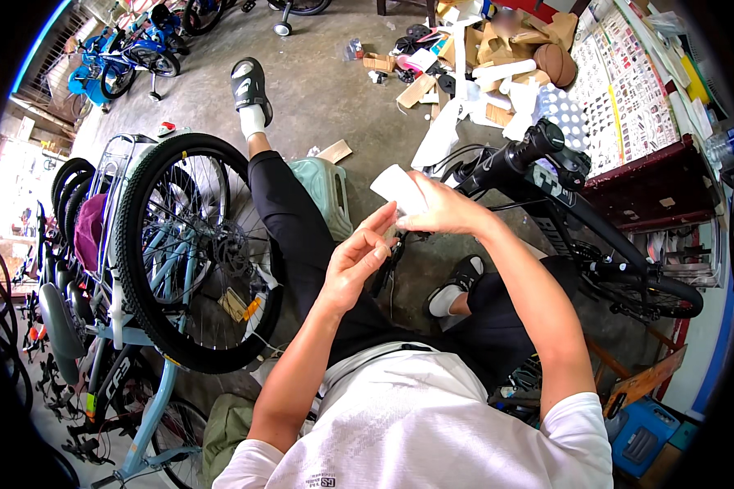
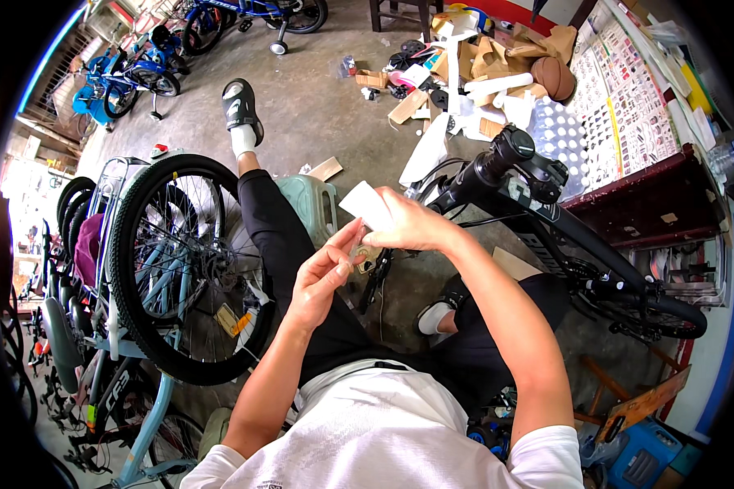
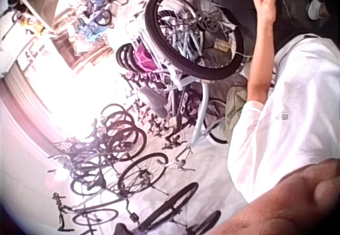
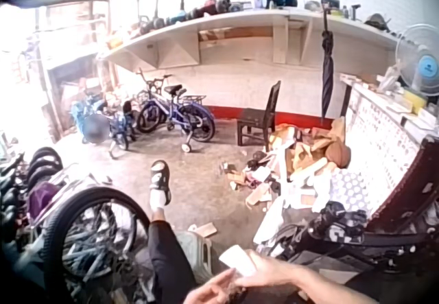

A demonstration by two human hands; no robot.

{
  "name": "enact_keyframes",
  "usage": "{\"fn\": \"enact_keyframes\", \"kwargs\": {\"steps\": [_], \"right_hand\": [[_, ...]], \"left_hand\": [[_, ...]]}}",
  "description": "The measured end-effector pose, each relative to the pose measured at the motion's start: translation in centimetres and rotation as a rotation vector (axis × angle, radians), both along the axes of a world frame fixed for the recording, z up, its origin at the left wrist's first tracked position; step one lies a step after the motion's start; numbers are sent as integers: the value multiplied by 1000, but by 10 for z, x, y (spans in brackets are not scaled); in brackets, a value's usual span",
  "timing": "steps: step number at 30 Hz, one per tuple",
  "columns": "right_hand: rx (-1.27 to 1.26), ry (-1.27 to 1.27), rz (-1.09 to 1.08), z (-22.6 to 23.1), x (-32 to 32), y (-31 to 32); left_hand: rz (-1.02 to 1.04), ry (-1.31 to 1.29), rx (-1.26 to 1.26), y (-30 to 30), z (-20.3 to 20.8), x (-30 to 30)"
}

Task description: The person unwraps foam packaging from a bicycle frame and begins assembling components near the headset by hand and using a thin tool to clear or adjust parts.

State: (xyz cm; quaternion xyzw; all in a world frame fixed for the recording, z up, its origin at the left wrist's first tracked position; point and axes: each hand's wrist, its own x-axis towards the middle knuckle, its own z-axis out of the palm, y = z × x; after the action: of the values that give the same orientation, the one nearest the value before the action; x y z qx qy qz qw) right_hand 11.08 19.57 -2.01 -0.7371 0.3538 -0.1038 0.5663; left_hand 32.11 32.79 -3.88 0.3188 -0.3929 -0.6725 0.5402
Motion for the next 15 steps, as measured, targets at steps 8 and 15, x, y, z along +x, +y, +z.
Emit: {"fn": "enact_keyframes", "kwargs": {"steps": [8, 15], "right_hand": [[217, -140, -250, 1, 0, 1], [399, -278, -316, 17, 7, 9]], "left_hand": [[105, -86, 60, -2, 11, 9], [104, -185, 124, 2, 6, 19]]}}
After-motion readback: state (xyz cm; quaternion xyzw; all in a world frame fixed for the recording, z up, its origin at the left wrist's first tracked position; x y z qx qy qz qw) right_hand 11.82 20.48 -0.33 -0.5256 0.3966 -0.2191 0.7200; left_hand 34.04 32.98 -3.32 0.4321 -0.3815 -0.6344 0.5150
